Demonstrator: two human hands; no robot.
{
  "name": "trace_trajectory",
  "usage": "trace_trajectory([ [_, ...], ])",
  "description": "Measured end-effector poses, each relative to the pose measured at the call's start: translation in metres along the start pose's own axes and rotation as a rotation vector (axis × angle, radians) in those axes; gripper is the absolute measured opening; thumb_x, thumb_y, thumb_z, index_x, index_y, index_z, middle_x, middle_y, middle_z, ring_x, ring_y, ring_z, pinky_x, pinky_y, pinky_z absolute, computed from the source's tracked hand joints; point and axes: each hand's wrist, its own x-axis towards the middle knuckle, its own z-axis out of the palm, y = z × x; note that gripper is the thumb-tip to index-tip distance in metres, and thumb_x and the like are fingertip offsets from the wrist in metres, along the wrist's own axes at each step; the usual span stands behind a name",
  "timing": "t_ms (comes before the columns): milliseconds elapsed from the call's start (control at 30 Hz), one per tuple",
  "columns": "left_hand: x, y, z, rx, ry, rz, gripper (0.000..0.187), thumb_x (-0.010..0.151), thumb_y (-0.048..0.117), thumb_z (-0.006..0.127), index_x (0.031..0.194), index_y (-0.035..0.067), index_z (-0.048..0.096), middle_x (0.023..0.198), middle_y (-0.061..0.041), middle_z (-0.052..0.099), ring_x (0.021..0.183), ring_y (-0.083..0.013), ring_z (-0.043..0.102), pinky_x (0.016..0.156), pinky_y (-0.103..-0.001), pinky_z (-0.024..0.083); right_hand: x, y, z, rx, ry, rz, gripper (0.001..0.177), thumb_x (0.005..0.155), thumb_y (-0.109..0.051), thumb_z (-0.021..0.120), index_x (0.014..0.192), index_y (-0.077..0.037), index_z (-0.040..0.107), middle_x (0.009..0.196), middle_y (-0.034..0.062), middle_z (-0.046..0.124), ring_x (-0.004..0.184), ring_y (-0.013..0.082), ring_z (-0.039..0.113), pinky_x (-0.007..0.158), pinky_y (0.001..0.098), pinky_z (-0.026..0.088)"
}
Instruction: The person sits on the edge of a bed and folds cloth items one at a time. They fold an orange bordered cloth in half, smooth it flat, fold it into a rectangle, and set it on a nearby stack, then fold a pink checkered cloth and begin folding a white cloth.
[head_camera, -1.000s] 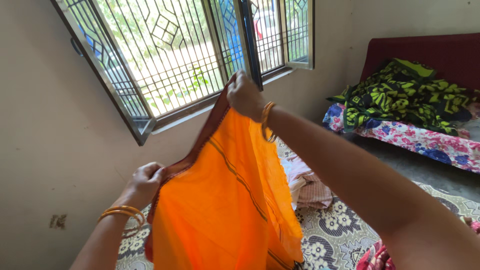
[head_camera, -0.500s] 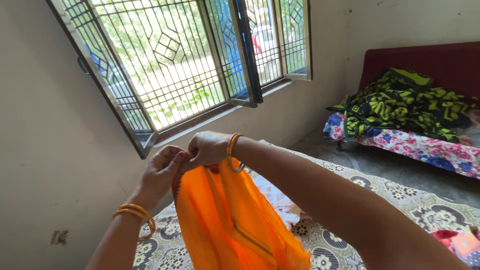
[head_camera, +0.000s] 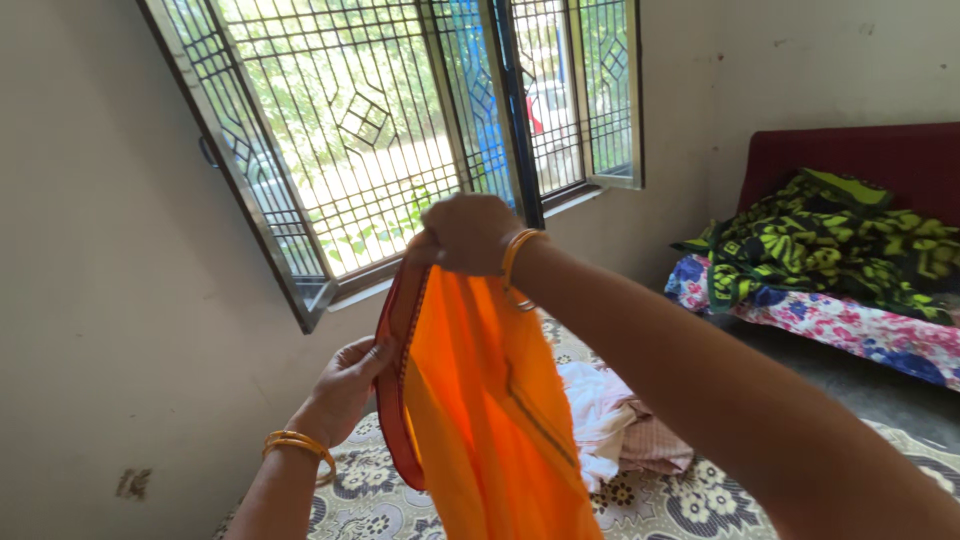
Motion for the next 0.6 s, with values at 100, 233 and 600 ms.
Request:
trace_trajectory([
  [100,-0.002,0.009,-0.006,-0.052,0.047,0.043,0.03,0.095,0.021,0.064,0.114,0.001,0.073,0.099,-0.002,0.078,0.086,-0.0112,0.069,0.082,-0.03,0.056,0.002,0.007,-0.004,0.019,0.07,0.005,0.038,0.087,-0.052,0.071,0.083,-0.014,0.07,0.086,0.0078,0.073,0.089,0.029,0.071,0.079,0.0467,0.055],
  [233,0.005,0.013,-0.012,0.638,0.13,0.058,0.023,0.087,0.015,0.076,0.107,0.002,0.078,0.092,-0.006,0.079,0.081,-0.0148,0.07,0.079,-0.034,0.058,0.002,0.007,-0.003,-0.014,0.065,0.046,0.04,0.086,-0.054,0.072,0.083,-0.014,0.069,0.085,0.0067,0.072,0.087,0.0275,0.071,0.078,0.0458,0.055],
  [600,-0.03,0.002,-0.046,1.537,0.606,-0.156,0.019,0.09,0.029,0.067,0.096,0.019,0.082,0.109,-0.002,0.071,0.107,-0.0247,0.069,0.094,-0.042,0.058,0.007,-0.007,-0.011,-0.006,0.289,0.051,0.038,0.091,-0.048,0.067,0.086,-0.011,0.067,0.086,0.0103,0.07,0.083,0.0307,0.071,0.073,0.0463,0.055],
])
